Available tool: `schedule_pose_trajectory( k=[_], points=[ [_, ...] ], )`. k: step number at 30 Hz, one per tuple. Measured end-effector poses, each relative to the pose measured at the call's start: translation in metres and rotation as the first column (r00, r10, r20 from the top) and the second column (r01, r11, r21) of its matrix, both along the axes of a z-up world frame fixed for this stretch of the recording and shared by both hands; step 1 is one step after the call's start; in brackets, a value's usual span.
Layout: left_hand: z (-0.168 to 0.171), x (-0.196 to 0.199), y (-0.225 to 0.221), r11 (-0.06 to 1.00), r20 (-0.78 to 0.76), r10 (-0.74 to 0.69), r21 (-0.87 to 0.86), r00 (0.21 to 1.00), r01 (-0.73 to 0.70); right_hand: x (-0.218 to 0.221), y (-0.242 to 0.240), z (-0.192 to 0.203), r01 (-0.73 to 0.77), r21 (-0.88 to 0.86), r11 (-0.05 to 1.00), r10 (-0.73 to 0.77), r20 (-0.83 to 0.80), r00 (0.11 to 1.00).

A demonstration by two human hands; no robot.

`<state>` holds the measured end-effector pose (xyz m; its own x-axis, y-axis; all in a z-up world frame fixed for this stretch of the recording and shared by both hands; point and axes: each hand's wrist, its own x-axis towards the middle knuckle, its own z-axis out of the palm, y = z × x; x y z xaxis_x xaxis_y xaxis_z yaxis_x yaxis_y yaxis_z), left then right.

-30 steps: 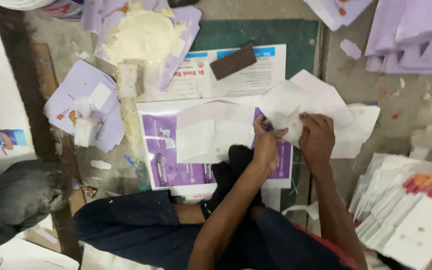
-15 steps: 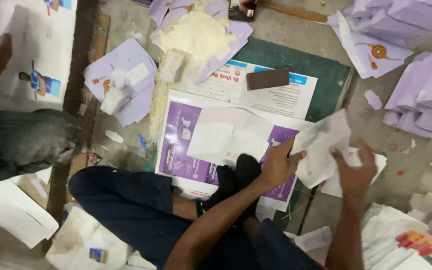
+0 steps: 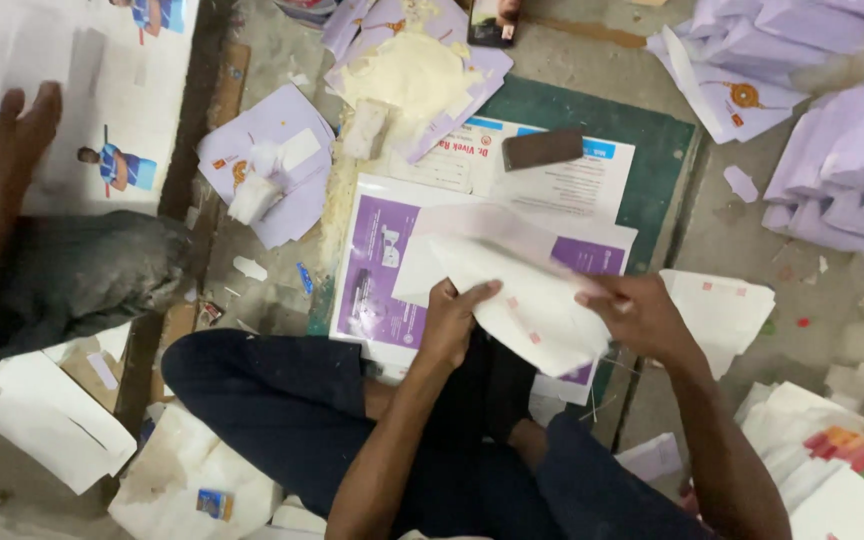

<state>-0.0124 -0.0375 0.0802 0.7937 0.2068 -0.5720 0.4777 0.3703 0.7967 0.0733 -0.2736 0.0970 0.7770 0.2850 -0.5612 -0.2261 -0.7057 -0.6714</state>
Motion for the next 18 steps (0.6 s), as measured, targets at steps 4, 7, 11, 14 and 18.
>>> schedule_pose_trajectory(
  k=[4,7,11,14,18],
  points=[
    [0.003,-0.015,-0.016,0.875,0.062,-0.129,0.477,0.99,0.084,0.005,0.006,-0.004,-0.037,-0.084,0.996,0.037,-0.006,0.999],
    [-0.052,-0.042,-0.007,0.995,0.029,-0.003,0.102,1.0,0.0,0.023,-0.003,-0.038,-0.142,0.07,0.987,0.137,0.072,0.988],
    [-0.1,-0.044,-0.009,0.999,-0.065,-0.002,-0.052,0.998,-0.001,0.039,0.001,-0.12,-0.17,0.043,0.985,0.168,0.048,0.985],
    [-0.105,-0.048,-0.003,0.891,-0.258,-0.142,0.387,0.956,0.237,0.038,0.006,-0.149,-0.195,-0.031,0.98,0.197,0.076,0.978],
    [-0.092,-0.043,0.026,0.861,-0.4,-0.183,0.375,0.898,0.342,0.038,0.004,-0.153,-0.171,0.012,0.985,0.168,0.132,0.977]
  ],
)
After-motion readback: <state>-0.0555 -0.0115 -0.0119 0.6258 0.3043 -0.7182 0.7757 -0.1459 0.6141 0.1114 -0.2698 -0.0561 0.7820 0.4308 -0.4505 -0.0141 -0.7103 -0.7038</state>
